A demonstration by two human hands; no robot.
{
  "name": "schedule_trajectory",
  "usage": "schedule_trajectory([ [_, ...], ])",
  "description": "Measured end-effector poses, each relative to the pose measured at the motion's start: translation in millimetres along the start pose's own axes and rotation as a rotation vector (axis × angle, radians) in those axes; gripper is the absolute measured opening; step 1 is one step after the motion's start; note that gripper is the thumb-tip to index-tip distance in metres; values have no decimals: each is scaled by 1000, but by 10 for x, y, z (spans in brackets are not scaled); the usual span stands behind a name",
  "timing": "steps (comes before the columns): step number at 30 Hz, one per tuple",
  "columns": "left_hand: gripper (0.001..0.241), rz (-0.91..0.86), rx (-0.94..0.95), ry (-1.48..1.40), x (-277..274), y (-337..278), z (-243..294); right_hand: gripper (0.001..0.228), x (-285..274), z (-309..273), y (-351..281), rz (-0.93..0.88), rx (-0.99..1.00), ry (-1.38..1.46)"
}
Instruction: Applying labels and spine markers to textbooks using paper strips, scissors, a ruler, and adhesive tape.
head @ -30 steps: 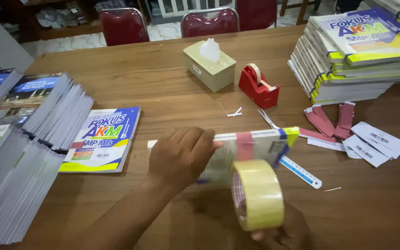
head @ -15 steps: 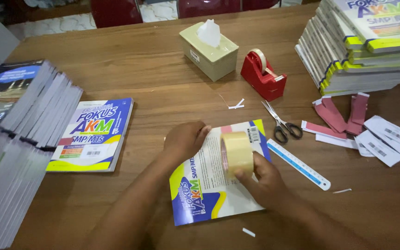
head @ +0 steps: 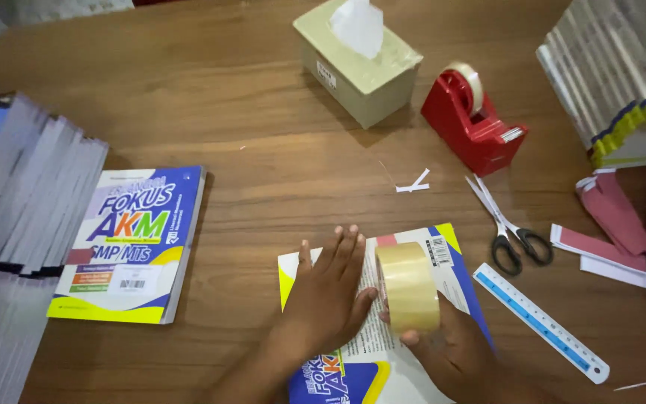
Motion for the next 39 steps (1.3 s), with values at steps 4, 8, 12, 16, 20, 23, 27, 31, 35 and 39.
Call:
schedule_trajectory([
  [4,73,47,0,-2,-73,19,43,37,-36,-14,-46,-24,-209,106],
  [8,73,21,-4,10,-89,20,55,46,-69,-9,-92,-22,-220,125],
  [12,71,19,4,9,-101,29,39,38,-117,184,-79,-135,-325,196],
  [16,81,-11,0,27,-52,40,-33,47,-127,374,-137,-234,-214,223],
  [20,109,-238,48,-36,-206,404,-207,46,-81,427,-251,-122,-143,209],
  [23,115,-358,147,-8,-206,637,-264,43,-139,279,-216,-195,-119,124],
  [27,89,-413,184,-139,-164,640,-351,56,-78,274,-273,-103,-47,29],
  [31,79,-357,257,-113,-141,580,-348,70,-74,146,-259,-95,-90,7],
  [35,60,-308,319,-180,-180,504,-278,66,-64,29,-221,-105,-47,82],
  [39,63,-242,396,-113,-148,444,-275,71,-75,-17,-215,-103,33,102],
])
Point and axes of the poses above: each hand's wrist, its own y-axis towards the middle knuckle, its own x-axis out of the palm, z = x × y, the point moved 1 cm from there along y, towards the middle knuckle, and after that the axes turned 13 degrees about z, right-handed, at the moved point
